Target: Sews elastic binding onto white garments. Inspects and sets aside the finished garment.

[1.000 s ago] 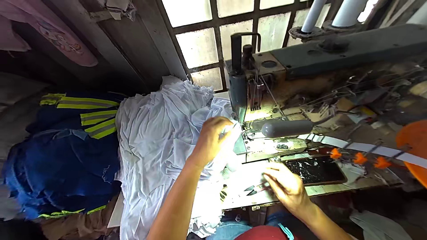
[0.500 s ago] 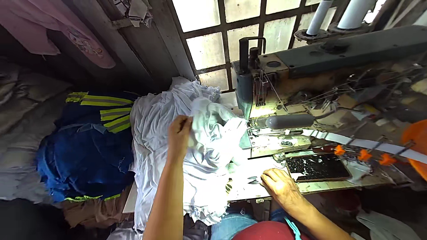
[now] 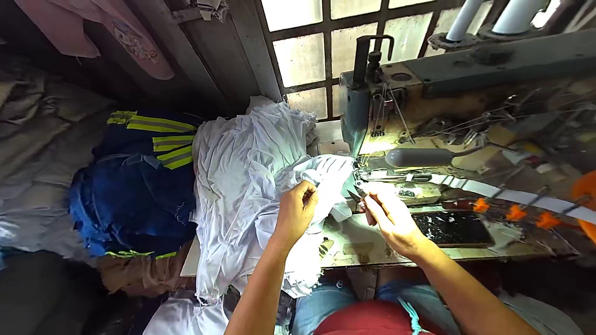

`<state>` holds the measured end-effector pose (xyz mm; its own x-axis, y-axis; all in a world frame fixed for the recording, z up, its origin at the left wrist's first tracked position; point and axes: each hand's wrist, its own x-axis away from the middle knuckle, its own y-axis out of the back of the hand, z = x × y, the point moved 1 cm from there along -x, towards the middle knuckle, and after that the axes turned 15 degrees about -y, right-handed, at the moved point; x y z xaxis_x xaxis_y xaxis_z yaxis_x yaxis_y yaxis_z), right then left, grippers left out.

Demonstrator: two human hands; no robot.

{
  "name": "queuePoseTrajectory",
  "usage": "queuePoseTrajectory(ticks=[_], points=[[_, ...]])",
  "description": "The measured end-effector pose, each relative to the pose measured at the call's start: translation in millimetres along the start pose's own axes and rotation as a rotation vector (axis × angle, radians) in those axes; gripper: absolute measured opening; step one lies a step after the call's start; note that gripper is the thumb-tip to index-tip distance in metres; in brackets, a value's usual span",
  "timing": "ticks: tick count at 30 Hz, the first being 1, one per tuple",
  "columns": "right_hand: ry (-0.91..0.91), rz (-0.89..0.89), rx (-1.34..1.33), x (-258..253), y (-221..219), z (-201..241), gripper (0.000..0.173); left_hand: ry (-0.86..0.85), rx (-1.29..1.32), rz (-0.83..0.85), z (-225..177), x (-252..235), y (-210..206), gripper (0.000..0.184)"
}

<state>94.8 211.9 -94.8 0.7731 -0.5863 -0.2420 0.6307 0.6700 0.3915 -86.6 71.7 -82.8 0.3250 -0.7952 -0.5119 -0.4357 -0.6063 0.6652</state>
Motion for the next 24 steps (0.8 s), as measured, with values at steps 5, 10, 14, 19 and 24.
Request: queuePoseTrajectory(ticks=[5,10,14,19,24], points=[[0.159,-0.168,0.470,-13.1,-12.4,17.3,0.029,0.051,0.436,-0.093,-16.3,-5.9,13.1,0.009],[0.158,-0.222,0.537,-12.6,-34.7,22.0,0.026,0.098,0.649,-0.092,-23.6,3.8,7.7,0.013],[0.137,-0.219,0.487,-18.1,-44.8,19.1,0.025,0.160,0.750,-0.091,-26.7,14.4,-3.7,0.012],[0.175,-0.129,0.474,-12.8,-45.4,7.5,0.030,0.104,0.592,-0.046,-22.9,29.2,-7.1,0.011],[0.305,-0.164,0.454,2.4,-52.4,-17.4,0.031,-0.089,0.384,0.164,-18.5,59.5,9.2,0.019]])
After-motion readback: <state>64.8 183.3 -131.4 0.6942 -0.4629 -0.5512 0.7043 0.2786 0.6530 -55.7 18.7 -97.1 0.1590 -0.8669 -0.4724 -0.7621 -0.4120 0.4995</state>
